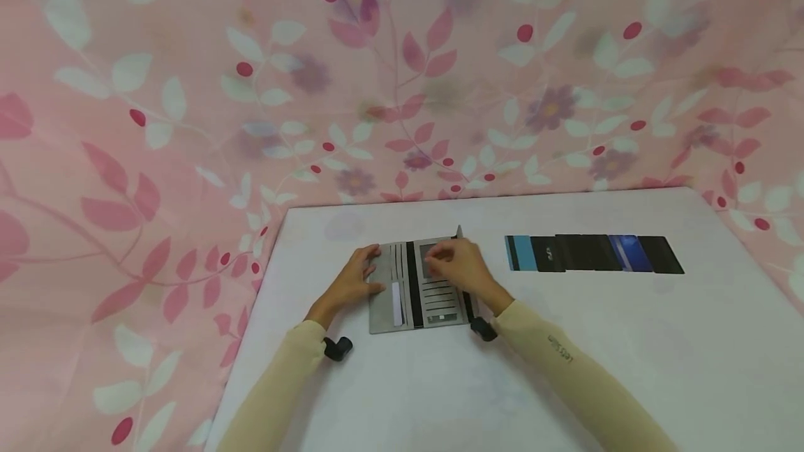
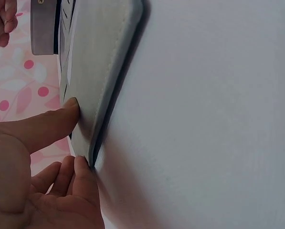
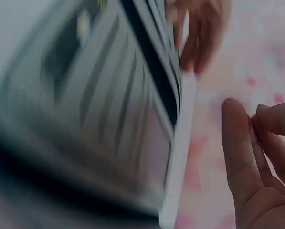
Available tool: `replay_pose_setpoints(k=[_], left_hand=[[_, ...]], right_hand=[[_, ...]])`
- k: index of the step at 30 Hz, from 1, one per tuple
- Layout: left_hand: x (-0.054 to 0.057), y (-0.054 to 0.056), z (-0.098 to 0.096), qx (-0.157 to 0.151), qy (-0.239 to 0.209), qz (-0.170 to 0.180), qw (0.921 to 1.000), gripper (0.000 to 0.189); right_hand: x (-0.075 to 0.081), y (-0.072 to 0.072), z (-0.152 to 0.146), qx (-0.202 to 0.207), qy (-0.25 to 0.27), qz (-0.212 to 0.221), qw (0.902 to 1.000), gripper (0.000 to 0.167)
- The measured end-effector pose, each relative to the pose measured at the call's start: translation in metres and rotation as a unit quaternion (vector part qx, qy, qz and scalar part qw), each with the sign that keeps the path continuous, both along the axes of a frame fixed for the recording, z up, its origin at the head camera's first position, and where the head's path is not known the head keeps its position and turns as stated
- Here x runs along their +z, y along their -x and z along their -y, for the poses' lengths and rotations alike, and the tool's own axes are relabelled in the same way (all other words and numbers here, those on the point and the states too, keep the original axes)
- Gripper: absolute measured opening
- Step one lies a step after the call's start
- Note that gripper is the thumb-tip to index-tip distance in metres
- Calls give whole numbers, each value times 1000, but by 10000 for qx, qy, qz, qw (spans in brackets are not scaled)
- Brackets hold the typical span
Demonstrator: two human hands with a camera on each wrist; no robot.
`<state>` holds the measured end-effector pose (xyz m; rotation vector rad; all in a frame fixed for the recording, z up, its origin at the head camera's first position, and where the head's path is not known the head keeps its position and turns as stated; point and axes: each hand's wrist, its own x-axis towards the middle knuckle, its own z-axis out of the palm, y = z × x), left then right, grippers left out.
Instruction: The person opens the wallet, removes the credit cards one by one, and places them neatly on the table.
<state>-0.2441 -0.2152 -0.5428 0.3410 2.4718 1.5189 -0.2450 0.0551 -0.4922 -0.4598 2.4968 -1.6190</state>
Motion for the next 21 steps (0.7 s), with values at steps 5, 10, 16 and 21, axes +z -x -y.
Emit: replay_pose_setpoints(k=[5, 10, 16, 21], left_hand=[[-1, 0, -2, -8, -16, -75, 10000, 93], [-1, 0, -1, -38, -40, -73, 10000, 93], [-1, 0, 1, 18, 37, -107, 9999, 95], [-5, 1, 2, -19, -24, -138, 9999, 95]], right_hand=[[-24, -22, 34, 759, 417, 699, 9938, 10], [-40, -26, 41, 707, 716, 1396, 9851, 9], [-41, -21, 43, 749, 800, 1988, 9739, 11], [-39, -17, 42, 810, 811, 2344, 9654, 12]])
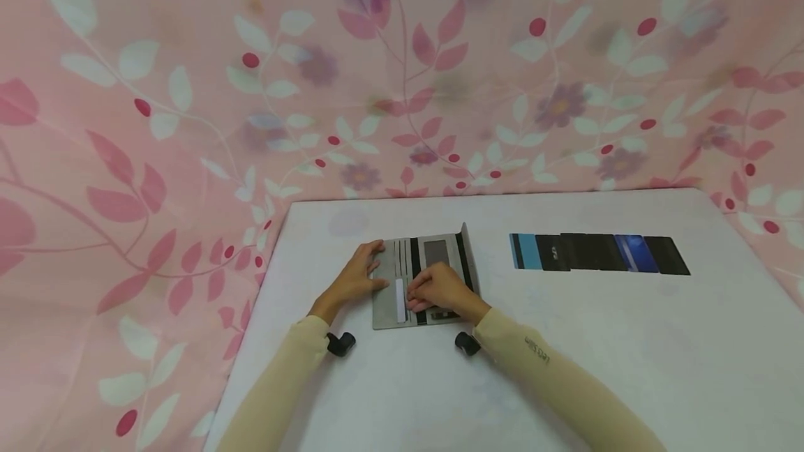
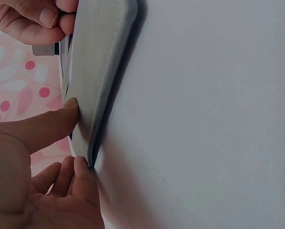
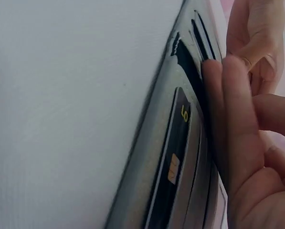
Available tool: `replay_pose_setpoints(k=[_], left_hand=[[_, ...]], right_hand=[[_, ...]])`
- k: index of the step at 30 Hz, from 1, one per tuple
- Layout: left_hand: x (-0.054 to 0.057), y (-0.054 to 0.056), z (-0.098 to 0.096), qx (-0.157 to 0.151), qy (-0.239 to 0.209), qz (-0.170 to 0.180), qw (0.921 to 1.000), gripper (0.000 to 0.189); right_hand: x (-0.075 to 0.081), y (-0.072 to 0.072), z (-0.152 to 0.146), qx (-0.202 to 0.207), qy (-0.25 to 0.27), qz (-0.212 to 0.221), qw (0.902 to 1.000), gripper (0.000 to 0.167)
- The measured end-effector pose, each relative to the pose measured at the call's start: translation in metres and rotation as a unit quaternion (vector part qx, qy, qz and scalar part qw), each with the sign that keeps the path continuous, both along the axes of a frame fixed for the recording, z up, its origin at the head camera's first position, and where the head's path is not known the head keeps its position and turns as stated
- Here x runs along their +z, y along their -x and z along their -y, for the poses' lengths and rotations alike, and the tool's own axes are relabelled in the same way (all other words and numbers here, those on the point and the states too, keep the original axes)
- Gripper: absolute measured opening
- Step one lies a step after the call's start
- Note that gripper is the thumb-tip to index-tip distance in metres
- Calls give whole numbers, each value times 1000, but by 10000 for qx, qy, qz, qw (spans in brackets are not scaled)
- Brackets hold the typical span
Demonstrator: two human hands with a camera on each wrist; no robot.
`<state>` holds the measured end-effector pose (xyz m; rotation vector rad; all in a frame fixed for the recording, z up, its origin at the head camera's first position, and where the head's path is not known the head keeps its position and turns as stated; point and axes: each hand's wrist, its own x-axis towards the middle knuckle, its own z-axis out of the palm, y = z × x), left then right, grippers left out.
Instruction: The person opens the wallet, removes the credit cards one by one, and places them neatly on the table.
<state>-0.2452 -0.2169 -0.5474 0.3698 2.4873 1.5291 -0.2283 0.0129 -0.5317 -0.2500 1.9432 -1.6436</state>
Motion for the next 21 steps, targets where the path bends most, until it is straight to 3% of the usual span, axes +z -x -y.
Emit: replay_pose_setpoints(k=[13, 16, 21], left_hand=[[2, -2, 1, -90, -2, 29, 10000, 92], [4, -3, 1, -118, 23, 30, 9999, 92], [5, -3, 0, -146, -74, -42, 9999, 91]], right_hand=[[14, -3, 6, 285, -53, 429, 9987, 20], [16, -4, 8, 410, -328, 271, 9983, 20], [20, -3, 16, 352, -894, -366, 9947, 20]])
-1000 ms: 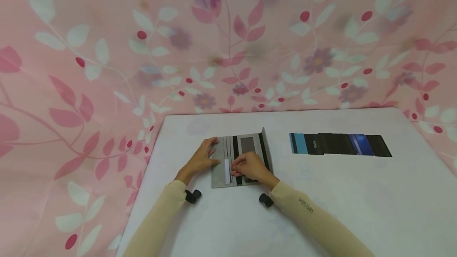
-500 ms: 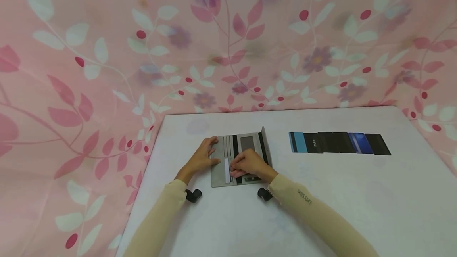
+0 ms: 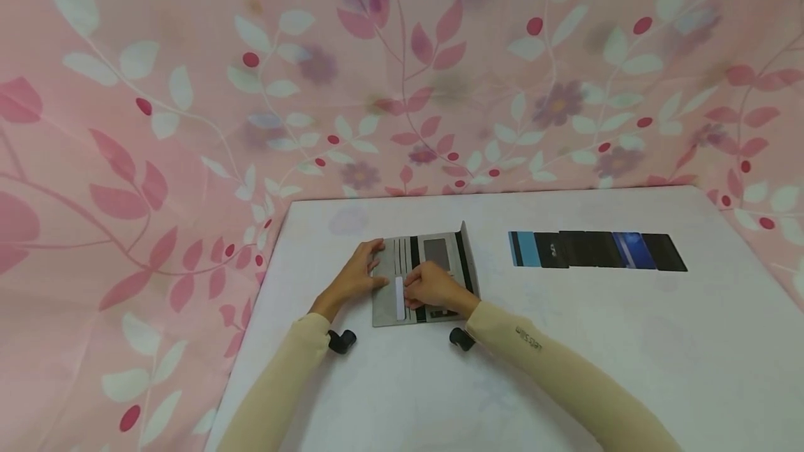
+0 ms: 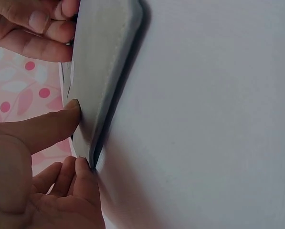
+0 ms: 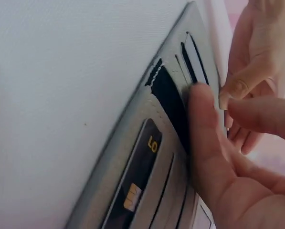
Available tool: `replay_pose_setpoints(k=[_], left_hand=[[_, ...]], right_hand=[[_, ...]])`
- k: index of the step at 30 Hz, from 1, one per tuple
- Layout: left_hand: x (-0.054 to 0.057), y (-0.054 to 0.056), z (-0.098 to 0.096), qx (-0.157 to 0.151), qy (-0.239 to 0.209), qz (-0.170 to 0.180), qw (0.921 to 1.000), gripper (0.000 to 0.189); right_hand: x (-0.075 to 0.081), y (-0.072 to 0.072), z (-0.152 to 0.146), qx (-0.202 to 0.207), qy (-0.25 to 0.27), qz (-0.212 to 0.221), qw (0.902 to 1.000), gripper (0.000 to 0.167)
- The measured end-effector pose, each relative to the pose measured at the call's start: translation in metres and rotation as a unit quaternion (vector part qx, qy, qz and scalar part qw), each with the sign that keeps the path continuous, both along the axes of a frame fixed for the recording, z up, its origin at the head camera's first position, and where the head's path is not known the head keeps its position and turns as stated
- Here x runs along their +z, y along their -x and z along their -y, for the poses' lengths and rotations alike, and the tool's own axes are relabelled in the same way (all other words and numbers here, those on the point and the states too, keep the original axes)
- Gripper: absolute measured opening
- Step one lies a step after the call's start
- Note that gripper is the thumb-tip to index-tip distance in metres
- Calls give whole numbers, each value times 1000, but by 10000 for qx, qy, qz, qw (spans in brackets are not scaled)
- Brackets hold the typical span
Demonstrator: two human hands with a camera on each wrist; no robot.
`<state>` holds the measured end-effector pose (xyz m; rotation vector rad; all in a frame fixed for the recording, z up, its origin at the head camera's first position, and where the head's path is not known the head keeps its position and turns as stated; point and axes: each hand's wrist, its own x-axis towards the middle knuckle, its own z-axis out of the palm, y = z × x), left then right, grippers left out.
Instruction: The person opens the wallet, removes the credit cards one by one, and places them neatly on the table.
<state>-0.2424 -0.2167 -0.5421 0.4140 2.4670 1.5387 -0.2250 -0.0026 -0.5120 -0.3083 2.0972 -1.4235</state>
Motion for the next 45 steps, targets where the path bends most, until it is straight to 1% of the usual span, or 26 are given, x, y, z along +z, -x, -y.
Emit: replay_pose_setpoints(k=[2, 3, 4, 6, 7, 8, 9, 12, 13, 15, 16, 18, 20, 22, 23, 25, 29, 31, 34, 38, 43, 45], left_hand=[[0, 0, 0, 3, -54, 3, 10000, 91], [0, 0, 0, 23, -74, 27, 10000, 92], [-1, 0, 0, 24, -118, 41, 9999, 92], [-2, 1, -1, 21, -166, 77, 9998, 92], [-2, 1, -2, 23, -181, 93, 9998, 93], [-2, 1, -3, 26, -194, 109, 9997, 93], [-3, 2, -3, 44, -173, 126, 9998, 93], [-4, 2, -3, 76, -94, 86, 9999, 93], [-5, 2, -2, 76, -72, 34, 9999, 92], [4, -2, -3, 43, -99, 6, 9999, 90], [3, -2, -3, 7, -163, -23, 9999, 90], [3, -3, -2, -20, -213, -60, 9998, 90], [5, -3, -2, -20, -206, -15, 9998, 90], [-1, 1, 0, 17, -129, -1, 9999, 92], [0, 1, 0, 39, -69, 26, 10000, 92], [1, 1, 0, 50, -26, 82, 10000, 92], [1, 1, 1, 64, 24, 189, 9998, 92], [0, 2, 2, 72, 71, 233, 9997, 92], [-2, 3, 3, 90, 53, 286, 9995, 92], [-2, 4, 4, 88, 47, 308, 9995, 92], [-1, 3, 3, 54, 78, 264, 9996, 92], [0, 3, 3, 44, 40, 269, 9996, 91]], right_hand=[[2, 2, 4, 3, -356, -394, 9986, 22], [3, 4, 6, 36, -590, -659, 9961, 23], [3, 6, 8, 92, -855, -938, 9919, 23], [6, 10, 11, 194, -1307, -1364, 9818, 24], [7, 12, 12, 216, -1492, -1509, 9770, 24], [7, 14, 13, 228, -1583, -1543, 9750, 24], [7, 15, 14, 234, -1600, -1505, 9753, 23], [9, 19, 14, 139, -1308, -928, 9870, 21], [9, 20, 14, 135, -1231, -766, 9893, 18], [11, 20, 15, 236, -1126, -624, 9914, 13], [12, 20, 16, 284, -1116, -577, 9917, 14], [14, 19, 17, 428, -1138, -614, 9907, 19], [15, 19, 19, 516, -1163, -671, 9896, 21], [15, 19, 20, 513, -1197, -676, 9892, 19], [15, 20, 20, 520, -1229, -712, 9885, 17], [13, 21, 21, 468, -1284, -752, 9878, 12], [9, 23, 22, 292, -1287, -855, 9876, 5], [7, 24, 23, 193, -1233, -910, 9880, 6], [5, 26, 23, 42, -1095, -881, 9901, 7], [1, 28, 22, -133, -886, -693, 9936, 10], [-2, 29, 20, -360, -627, -323, 9969, 8], [-2, 29, 20, -413, -564, -240, 9973, 7]])
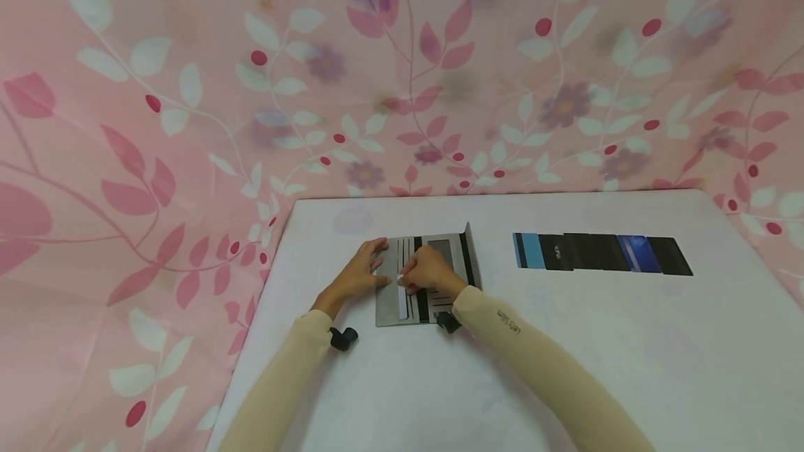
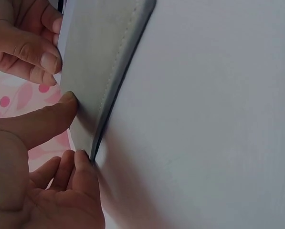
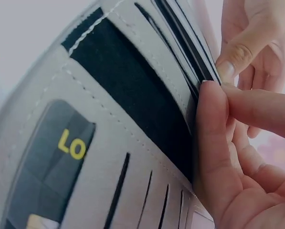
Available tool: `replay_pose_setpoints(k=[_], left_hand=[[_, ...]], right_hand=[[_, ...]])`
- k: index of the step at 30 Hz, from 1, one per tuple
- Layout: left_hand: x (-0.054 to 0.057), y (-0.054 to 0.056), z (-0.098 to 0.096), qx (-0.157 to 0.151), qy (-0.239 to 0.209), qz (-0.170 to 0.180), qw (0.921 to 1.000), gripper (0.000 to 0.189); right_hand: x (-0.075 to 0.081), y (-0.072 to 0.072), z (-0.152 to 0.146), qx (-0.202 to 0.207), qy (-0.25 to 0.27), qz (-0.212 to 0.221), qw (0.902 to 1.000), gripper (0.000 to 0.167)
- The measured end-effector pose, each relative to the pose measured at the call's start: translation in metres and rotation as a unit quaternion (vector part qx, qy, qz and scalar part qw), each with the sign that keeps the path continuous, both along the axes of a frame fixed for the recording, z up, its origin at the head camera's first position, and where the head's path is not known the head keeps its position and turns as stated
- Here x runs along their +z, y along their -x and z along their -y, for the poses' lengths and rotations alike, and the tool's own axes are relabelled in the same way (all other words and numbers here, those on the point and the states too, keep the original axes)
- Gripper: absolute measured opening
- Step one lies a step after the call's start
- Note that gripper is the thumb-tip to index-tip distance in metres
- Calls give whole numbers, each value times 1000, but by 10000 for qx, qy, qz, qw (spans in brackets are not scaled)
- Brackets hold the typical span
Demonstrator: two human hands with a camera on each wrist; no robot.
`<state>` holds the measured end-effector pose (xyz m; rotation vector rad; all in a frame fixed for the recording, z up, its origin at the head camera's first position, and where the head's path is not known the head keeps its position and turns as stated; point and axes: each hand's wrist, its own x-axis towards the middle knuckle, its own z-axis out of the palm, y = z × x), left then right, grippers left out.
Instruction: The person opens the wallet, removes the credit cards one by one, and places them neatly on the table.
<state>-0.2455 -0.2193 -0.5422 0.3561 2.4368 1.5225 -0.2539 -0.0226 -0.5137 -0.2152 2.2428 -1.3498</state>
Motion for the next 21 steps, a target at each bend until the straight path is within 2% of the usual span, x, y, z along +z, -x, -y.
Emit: replay_pose_setpoints(k=[5, 9, 16, 21], left_hand=[[1, -1, 0, 15, -145, 62, 9999, 92], [0, -1, 1, 34, -260, 100, 9996, 94], [-1, 0, 1, 85, -132, -45, 9999, 96], [-1, 0, 0, 57, -133, -32, 9999, 97]], right_hand=[[0, -2, -2, 35, 34, -126, 9999, 6], [-2, -2, -10, -12, 183, -62, 9998, 6], [-2, 0, -27, -466, 537, 38, 9975, 11], [-4, -5, -34, -483, 753, 216, 9958, 14]])
